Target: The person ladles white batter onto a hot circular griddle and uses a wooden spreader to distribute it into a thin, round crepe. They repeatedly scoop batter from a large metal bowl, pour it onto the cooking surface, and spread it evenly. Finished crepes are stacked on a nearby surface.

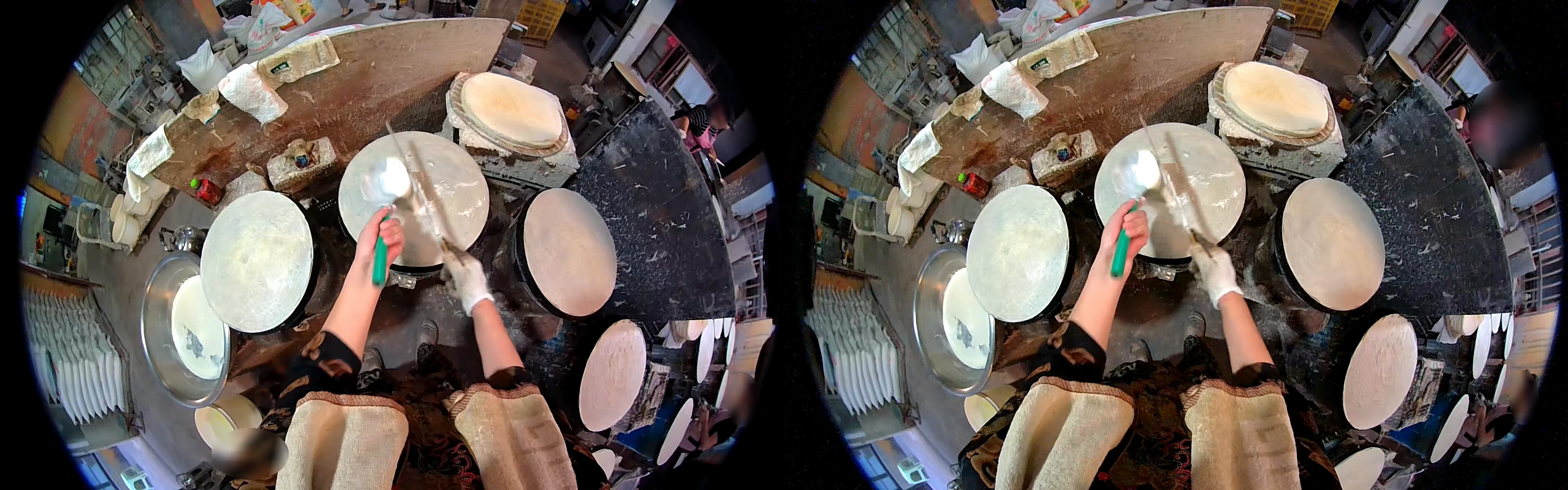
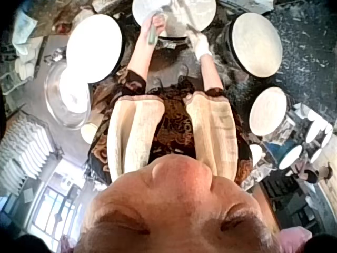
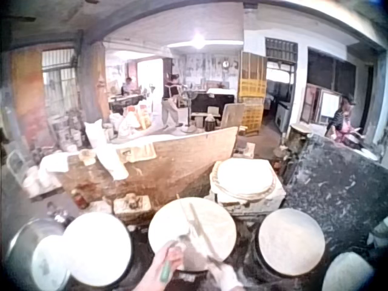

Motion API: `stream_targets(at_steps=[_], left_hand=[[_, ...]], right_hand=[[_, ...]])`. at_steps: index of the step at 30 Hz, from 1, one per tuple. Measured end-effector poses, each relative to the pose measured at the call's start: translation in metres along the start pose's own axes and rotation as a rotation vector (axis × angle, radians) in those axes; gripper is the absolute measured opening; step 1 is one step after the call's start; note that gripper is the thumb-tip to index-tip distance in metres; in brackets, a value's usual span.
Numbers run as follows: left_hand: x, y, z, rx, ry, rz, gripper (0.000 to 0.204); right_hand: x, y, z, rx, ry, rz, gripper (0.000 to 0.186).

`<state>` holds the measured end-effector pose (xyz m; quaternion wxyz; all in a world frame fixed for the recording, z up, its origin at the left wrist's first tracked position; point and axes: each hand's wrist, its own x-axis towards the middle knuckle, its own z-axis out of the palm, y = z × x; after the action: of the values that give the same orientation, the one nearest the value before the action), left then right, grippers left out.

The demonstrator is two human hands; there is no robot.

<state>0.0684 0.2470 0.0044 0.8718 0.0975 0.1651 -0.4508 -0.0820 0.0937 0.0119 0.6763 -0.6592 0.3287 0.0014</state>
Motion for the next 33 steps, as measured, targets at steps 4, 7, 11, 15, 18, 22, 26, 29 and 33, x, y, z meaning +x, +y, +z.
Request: stream_targets(at_steps=[4, 7, 11, 15, 18, 22, 26, 29, 33], left_hand=[[-0.034, -0.001, 0.028, 0.121, -0.059, 0.188, 0.013], [-0.047, 0.011, 0.031, 0.033, -0.196, 0.022, 0.013], [-0.091, 0.018, 0.041, 0.112, -0.230, 0.063, 0.018], [-0.126, 0.011, 0.023, 0.134, -0.043, 0.001, 0.018], [-0.135, -0.005, -0.004, 0.112, 0.024, -0.162, 0.018], [-0.148, -0.019, -0.020, 0.195, 0.094, -0.257, 0.019], [-0.155, -0.036, -0.020, 0.391, 0.180, -0.281, 0.020], [-0.164, -0.065, -0.021, 0.658, 0.201, -0.387, 0.023], [-0.182, -0.087, -0.025, 0.978, 0.237, -0.384, 0.034]], right_hand=[[0.019, 0.012, -0.022, -0.633, 0.100, -0.265, 0.041], [0.018, 0.004, -0.030, -1.277, 0.070, -0.231, 0.043], [0.035, -0.015, -0.055, -1.254, 0.343, -0.114, 0.042], [0.007, -0.002, -0.032, -1.260, 0.269, -0.259, 0.039], [-0.012, 0.030, -0.054, -1.306, 0.336, -0.224, 0.040], [-0.043, 0.005, -0.070, -0.925, 0.625, -0.010, 0.035], [-0.118, 0.002, -0.010, -0.352, 0.553, -0.326, 0.044], [-0.179, 0.005, 0.022, -0.025, 0.215, 0.037, 0.051], [-0.230, 0.000, 0.041, 0.050, -0.159, 0.117, 0.040]])
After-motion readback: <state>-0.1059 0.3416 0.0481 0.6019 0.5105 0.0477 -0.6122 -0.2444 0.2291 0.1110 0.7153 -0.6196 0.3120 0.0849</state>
